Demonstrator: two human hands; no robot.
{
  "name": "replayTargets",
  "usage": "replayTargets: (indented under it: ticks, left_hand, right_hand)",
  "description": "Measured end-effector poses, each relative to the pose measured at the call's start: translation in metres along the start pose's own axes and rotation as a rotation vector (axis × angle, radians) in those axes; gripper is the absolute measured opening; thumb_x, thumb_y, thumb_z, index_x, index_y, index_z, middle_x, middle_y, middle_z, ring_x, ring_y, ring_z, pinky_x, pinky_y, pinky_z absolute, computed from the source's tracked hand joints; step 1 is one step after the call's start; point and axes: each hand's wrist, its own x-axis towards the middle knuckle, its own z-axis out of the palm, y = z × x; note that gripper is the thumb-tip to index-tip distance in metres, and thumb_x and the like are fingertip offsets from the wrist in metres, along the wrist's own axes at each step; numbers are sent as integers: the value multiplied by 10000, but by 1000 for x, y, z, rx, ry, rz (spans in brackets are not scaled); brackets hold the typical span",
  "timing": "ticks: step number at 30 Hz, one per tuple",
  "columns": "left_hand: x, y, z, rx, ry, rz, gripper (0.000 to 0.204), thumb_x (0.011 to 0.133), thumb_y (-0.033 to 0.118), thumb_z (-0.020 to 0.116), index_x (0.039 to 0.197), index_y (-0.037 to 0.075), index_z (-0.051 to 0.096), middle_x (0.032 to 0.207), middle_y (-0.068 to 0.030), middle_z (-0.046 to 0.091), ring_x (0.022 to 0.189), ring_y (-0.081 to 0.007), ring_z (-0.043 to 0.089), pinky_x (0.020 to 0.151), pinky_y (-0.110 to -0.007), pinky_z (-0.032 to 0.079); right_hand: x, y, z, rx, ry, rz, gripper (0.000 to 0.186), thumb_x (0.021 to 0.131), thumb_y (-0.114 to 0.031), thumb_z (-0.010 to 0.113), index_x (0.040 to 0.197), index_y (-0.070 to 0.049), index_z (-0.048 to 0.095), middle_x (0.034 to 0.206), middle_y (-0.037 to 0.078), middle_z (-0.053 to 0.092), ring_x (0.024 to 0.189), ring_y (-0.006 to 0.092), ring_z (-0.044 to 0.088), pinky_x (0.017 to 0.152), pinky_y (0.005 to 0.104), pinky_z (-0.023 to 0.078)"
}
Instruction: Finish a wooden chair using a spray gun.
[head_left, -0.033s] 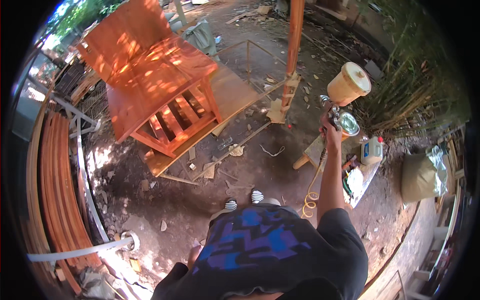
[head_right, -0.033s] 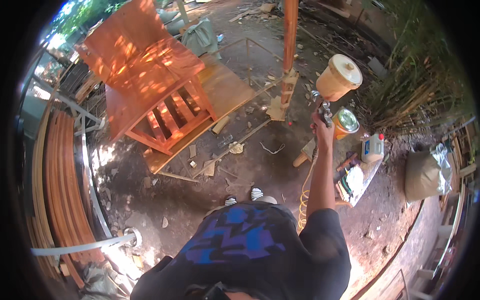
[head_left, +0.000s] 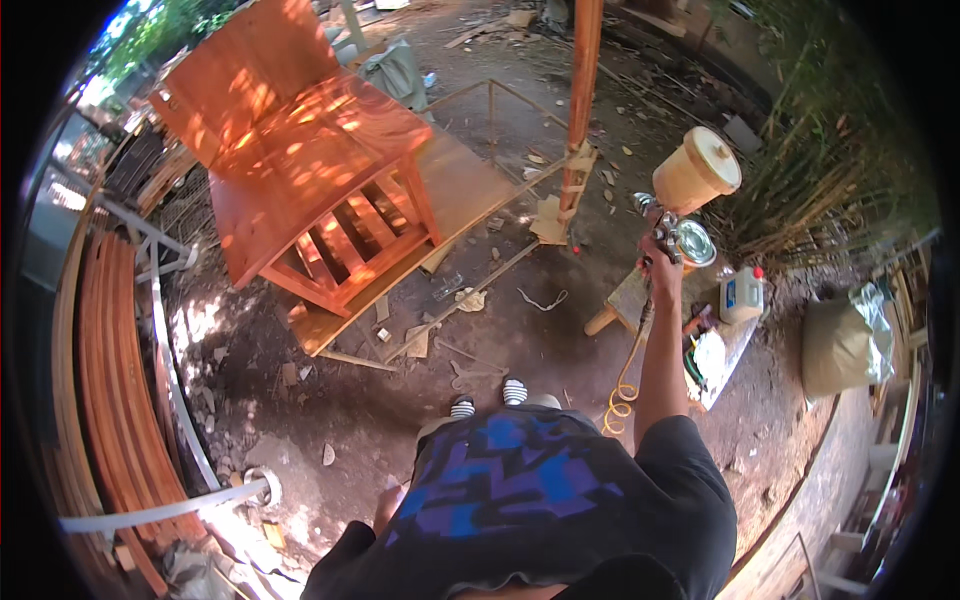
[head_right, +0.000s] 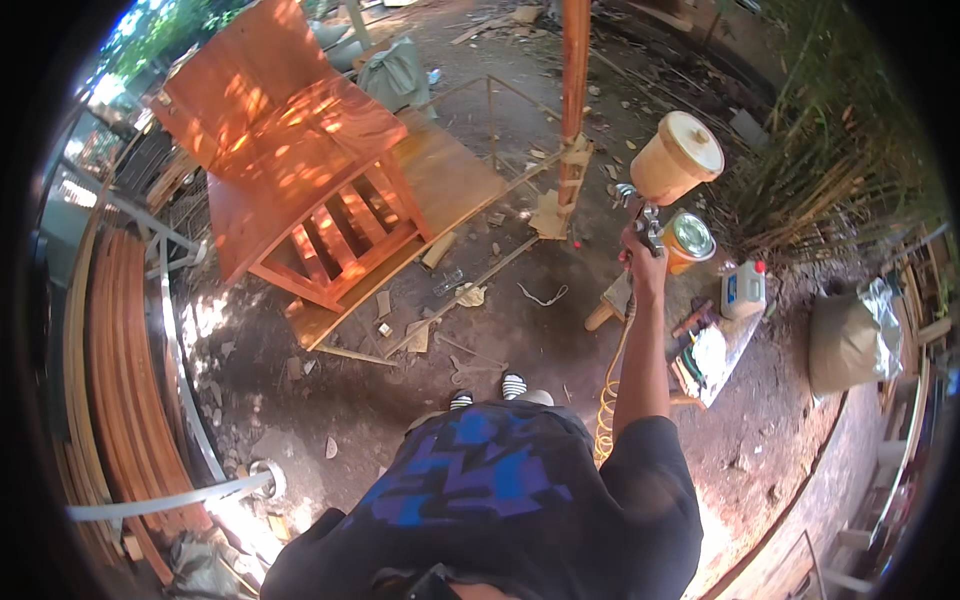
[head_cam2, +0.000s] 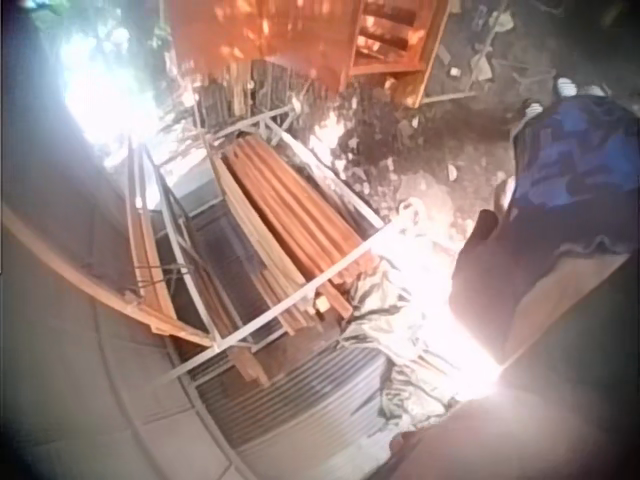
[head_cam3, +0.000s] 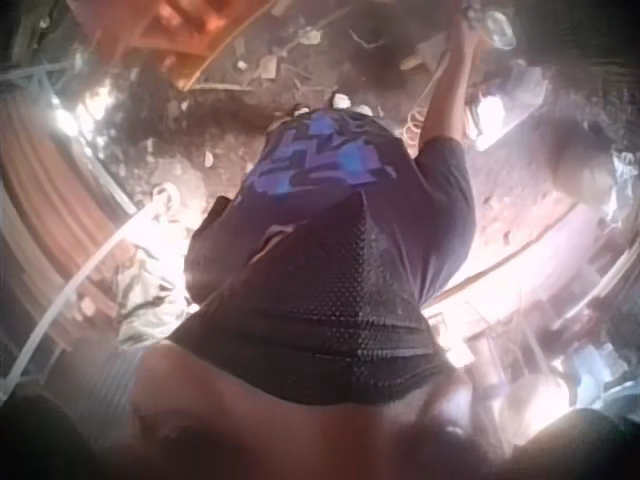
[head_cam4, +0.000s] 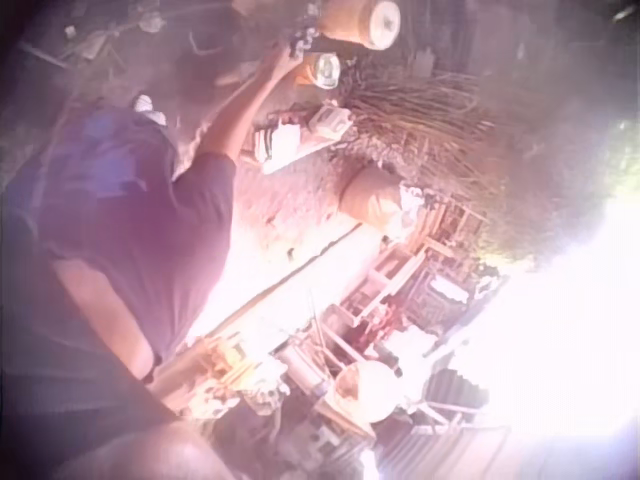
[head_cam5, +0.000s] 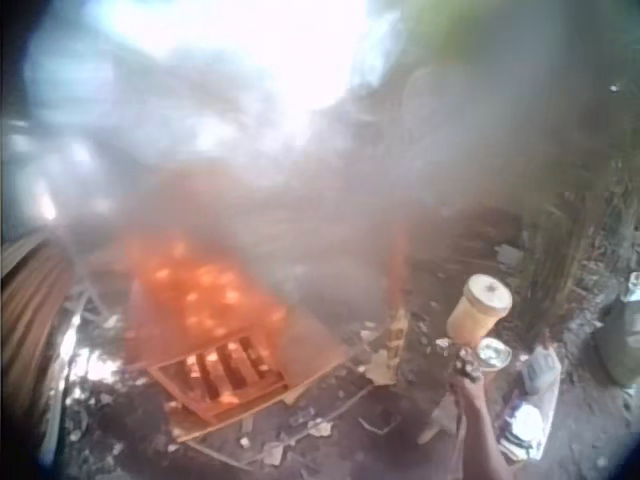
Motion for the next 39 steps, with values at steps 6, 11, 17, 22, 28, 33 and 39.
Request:
replayTargets:
  ticks: [6, 11, 17, 22, 28, 33, 39]
  left_hand:
    - [123, 101, -44, -269, -62, -69, 452, 946, 374, 662, 1127, -39, 698, 974, -140, 721, 839, -267, 711, 685, -439, 554]
    - [184, 241, -41, -112, -145, 180, 427, 889, 365, 677, 1077, -17, 715, 873, -114, 704, 755, -244, 686, 650, -419, 530]
    - [185, 374, 16, 33, -375, 435, 415, 878, 366, 714, 1104, 18, 707, 831, -83, 691, 676, -191, 657, 586, -354, 513]
    - [189, 391, 47, 161, -454, 600, 444, 893, 344, 702, 1182, 8, 680, 953, -95, 718, 775, -211, 691, 640, -383, 537]
    - [207, 332, 12, 356, -447, 455, 464, 869, 355, 712, 1192, 24, 672, 928, -100, 727, 735, -221, 690, 620, -390, 534]
    - [200, 265, -54, 280, -367, 279, 362, 872, 365, 731, 1053, 52, 715, 811, -88, 696, 664, -235, 670, 588, -419, 530]
    - [170, 232, -97, 165, -365, 139, 365, 883, 363, 719, 1071, 51, 705, 848, -117, 694, 690, -272, 678, 584, -452, 542]
  right_hand:
    - [-79, 45, -35, 16, -44, -30, 262, 936, -148, 689, 1175, -47, 649, 954, 53, 681, 761, 155, 671, 619, 295, 502]
    - [-163, 70, -83, -38, 33, 40, 348, 970, -185, 663, 1292, -57, 623, 1141, 78, 693, 860, 179, 687, 701, 311, 525]
    - [-280, 84, -124, -25, 180, 144, 374, 950, -200, 670, 1296, -66, 626, 1165, 45, 697, 829, 137, 662, 705, 305, 516]
    - [-369, 108, -137, -39, 346, 299, 274, 949, -179, 663, 1216, -125, 634, 1073, -7, 675, 725, 95, 592, 608, 253, 445]
    - [-435, 144, -124, 115, 594, 458, 229, 931, -84, 655, 1159, -103, 646, 984, 37, 694, 635, 112, 565, 551, 272, 450]
    - [-414, 151, -114, 57, 552, 463, 223, 939, -113, 674, 1160, -135, 649, 979, 36, 706, 520, 72, 525, 405, 170, 321]
    - [-323, 158, -99, -103, 434, 414, 261, 890, -292, 765, 1031, -94, 670, 820, 10, 663, 546, 95, 534, 444, 244, 351]
